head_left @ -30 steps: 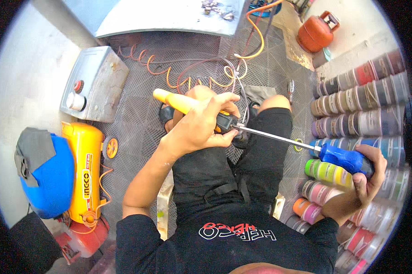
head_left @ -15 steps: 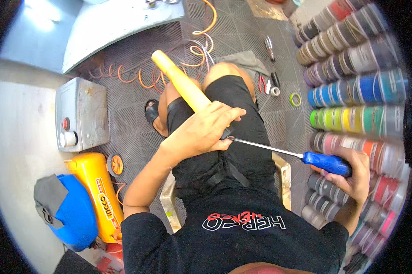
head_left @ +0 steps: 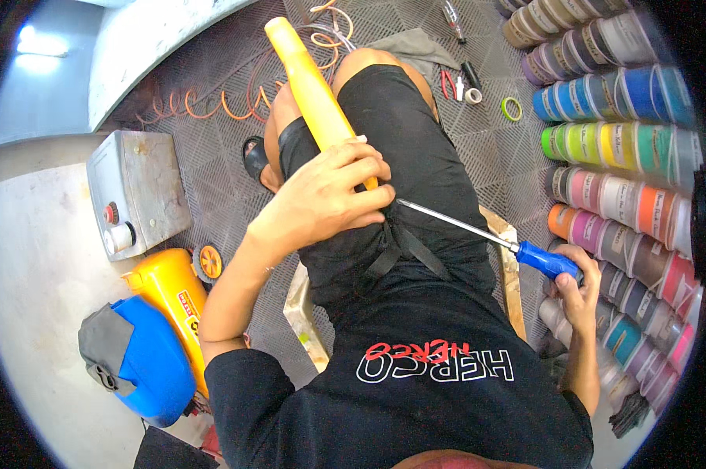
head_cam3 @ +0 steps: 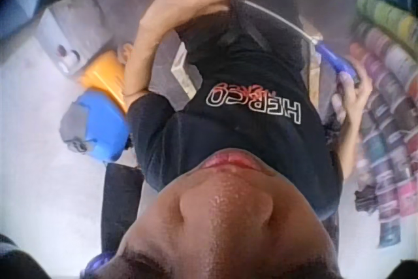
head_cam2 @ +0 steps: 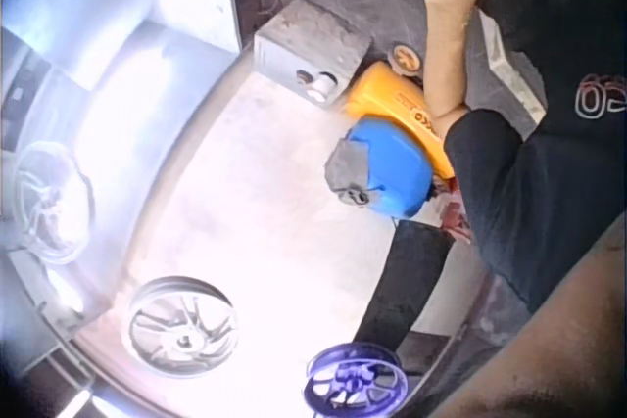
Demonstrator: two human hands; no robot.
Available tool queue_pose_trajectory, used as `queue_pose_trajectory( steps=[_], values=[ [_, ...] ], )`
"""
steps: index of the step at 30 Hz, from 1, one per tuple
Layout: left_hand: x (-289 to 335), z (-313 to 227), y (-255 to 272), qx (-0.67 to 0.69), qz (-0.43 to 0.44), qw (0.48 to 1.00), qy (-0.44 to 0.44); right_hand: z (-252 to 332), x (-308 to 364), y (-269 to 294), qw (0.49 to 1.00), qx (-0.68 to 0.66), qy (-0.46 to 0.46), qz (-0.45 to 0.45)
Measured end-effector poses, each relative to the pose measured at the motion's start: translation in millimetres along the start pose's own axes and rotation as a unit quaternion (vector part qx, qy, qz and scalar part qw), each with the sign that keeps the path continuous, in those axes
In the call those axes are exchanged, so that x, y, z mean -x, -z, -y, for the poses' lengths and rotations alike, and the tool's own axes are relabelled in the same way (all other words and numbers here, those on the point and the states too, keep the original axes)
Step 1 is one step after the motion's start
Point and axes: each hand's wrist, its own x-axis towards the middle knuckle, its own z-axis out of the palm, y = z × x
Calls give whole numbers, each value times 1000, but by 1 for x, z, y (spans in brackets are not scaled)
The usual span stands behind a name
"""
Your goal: The person unscrews and removes components of a yellow and black paint spray gun using a screwdriver, then handles the disassembled parts by hand.
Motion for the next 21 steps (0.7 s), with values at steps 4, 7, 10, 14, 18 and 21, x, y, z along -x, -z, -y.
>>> queue_pose_trajectory(
  steps=[4, 7, 10, 14, 18, 21],
  values=[
    [-10, 8, 12, -130, 72, 989, -29, -21, 2, -8, 996, -82, -5, -38],
    [-17, 14, 16, -164, 75, 982, -58, -36, 2, -7, 988, -148, -35, -29],
    [-28, 15, 17, -192, 50, 979, -38, -44, -4, -11, 980, -190, -37, -48],
    [-42, 18, 2, -201, -64, 977, 35, -58, -5, -18, 962, -258, -43, -74],
    [-61, 17, -3, -250, -121, 957, 87, -62, -7, -22, 942, -315, -61, -94],
    [-63, 15, -6, -253, -75, 949, 170, -67, -12, -25, 939, -328, -65, -83]
  ],
)
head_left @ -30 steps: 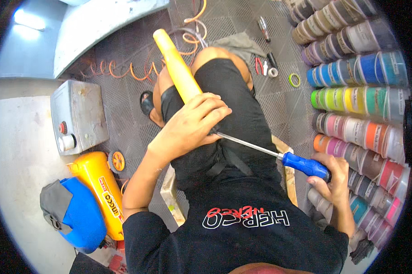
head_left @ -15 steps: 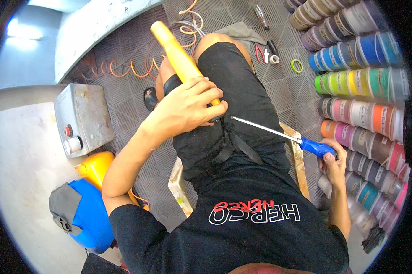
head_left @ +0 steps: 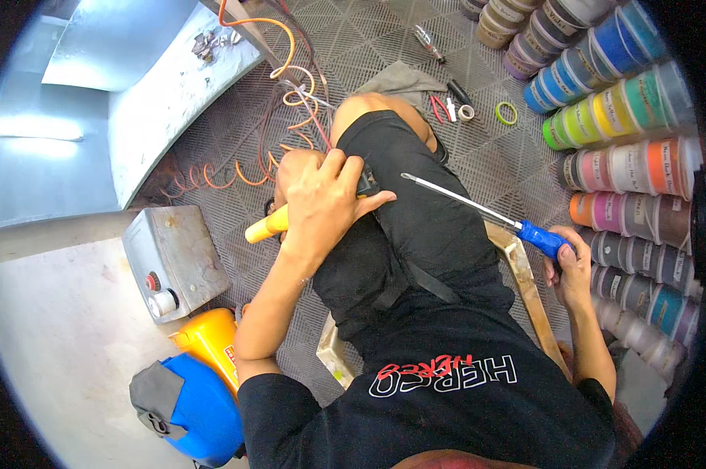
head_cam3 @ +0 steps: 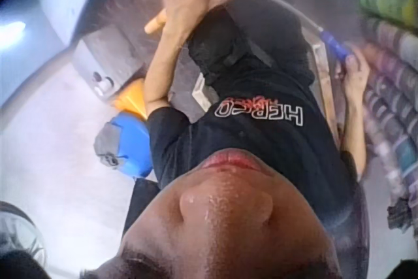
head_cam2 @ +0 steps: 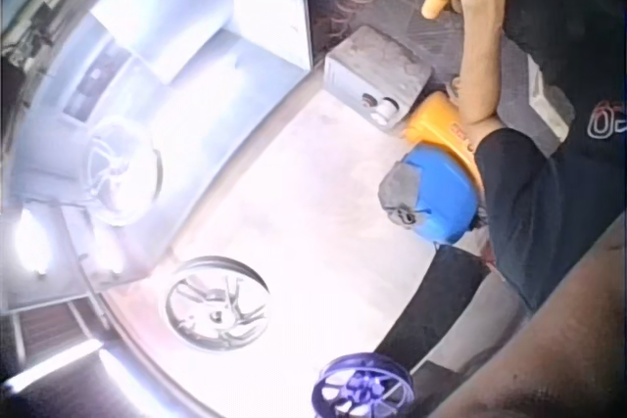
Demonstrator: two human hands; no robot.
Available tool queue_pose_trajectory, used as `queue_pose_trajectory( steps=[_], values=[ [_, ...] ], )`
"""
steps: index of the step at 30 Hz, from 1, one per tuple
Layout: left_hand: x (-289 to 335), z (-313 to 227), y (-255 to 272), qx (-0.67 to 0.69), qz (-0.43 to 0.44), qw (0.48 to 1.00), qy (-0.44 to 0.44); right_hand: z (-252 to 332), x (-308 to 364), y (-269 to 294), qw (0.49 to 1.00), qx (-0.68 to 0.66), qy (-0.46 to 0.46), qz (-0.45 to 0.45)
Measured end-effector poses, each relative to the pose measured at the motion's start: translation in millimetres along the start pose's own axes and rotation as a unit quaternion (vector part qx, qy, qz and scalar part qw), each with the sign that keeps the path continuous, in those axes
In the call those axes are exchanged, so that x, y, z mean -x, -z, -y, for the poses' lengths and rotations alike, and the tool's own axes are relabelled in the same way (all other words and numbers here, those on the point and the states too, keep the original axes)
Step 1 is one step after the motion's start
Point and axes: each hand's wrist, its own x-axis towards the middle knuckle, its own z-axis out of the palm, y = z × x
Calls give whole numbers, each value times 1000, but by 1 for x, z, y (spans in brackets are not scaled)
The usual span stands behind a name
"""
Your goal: The person unscrews and removes components of a yellow and black paint spray gun using a screwdriver, then handles the disassembled parts by hand.
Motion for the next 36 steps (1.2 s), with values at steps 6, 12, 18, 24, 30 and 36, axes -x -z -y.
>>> queue_pose_trajectory(
  steps=[6, 12, 18, 24, 30, 36],
  values=[
    [7, 7, 6, 64, 37, 997, -30, 12, -20, 1, 993, 110, 53, 2],
    [11, 5, 16, 133, 122, 979, -95, 25, -37, 4, 983, 152, 97, 41],
    [18, 8, 3, 95, 58, 990, -81, 18, -38, 13, 983, 140, 114, 40],
    [0, -5, 0, 56, -23, 998, 6, 19, -40, 23, 988, 88, 125, 23],
    [-1, -4, 0, 58, 18, 996, 63, 28, -52, 14, 980, 150, 127, 7],
    [6, -2, 9, 93, 70, 991, 67, 40, -77, 7, 974, 174, 137, 38]
  ],
)
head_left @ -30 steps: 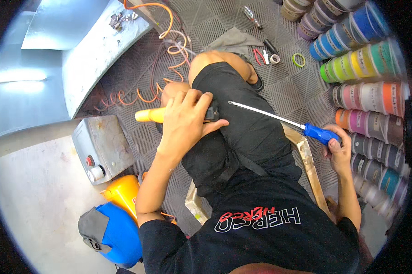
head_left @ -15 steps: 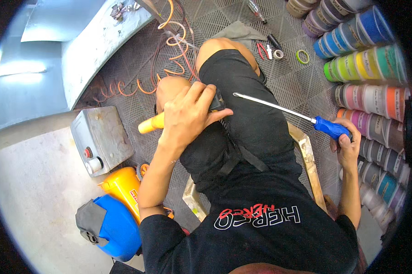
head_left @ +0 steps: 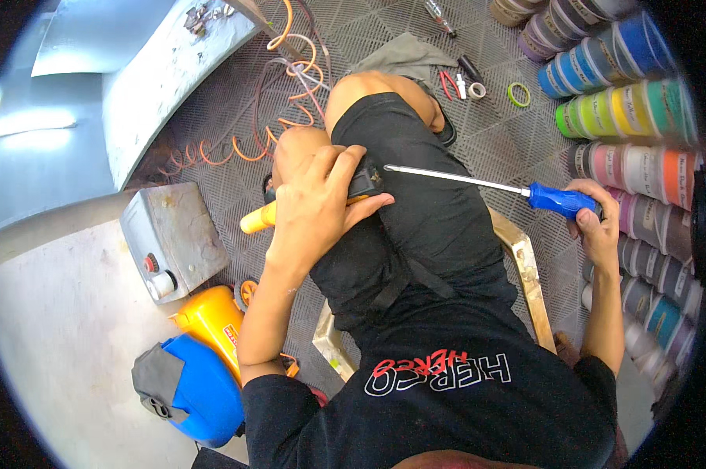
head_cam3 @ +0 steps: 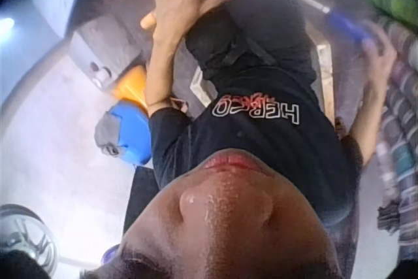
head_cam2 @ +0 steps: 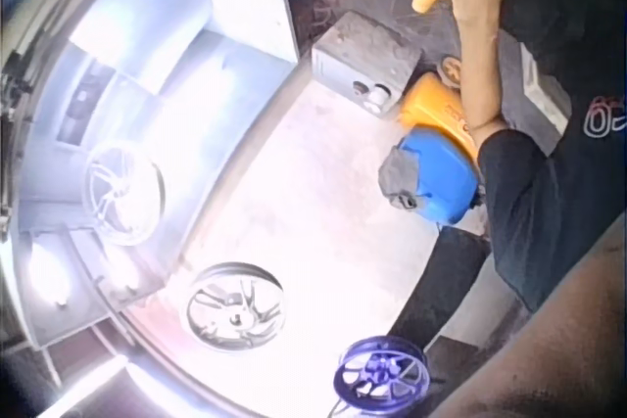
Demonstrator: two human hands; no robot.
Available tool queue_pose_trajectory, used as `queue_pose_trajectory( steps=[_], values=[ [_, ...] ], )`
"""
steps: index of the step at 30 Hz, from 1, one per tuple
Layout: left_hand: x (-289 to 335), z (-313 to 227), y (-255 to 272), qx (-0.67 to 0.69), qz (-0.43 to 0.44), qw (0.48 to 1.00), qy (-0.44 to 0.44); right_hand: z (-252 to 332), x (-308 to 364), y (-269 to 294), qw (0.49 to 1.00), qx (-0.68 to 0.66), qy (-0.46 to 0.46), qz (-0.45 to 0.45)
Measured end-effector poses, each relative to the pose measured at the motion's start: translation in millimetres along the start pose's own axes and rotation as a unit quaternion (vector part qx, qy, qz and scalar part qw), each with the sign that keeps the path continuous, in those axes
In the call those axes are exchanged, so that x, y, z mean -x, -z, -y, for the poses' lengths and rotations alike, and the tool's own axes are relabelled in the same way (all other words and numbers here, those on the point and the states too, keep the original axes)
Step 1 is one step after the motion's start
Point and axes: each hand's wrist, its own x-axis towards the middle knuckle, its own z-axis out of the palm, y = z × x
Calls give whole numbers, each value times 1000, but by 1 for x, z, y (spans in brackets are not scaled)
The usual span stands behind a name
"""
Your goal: The person unscrews and removes components of a yellow and black paint spray gun using a screwdriver, then handles the disassembled parts by hand.
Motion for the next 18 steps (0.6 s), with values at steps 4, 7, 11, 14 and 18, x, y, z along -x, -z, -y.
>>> queue_pose_trajectory(
  steps=[4, 7, 11, 14, 18],
  values=[
    [1, 2, 0, 19, -17, 999, -42, 0, -14, 1, 998, 15, 45, 37],
    [1, 4, -1, 28, -24, 998, -56, 2, -19, 1, 999, 6, 46, 24],
    [0, 3, 1, 51, -26, 996, -64, 7, -27, 4, 998, 10, 52, 43],
    [-1, 2, 1, 54, -26, 996, -70, 9, -30, 5, 997, 12, 49, 58],
    [-1, 3, 1, 59, -23, 996, -69, 9, -31, 7, 997, 21, 35, 67]
  ],
)
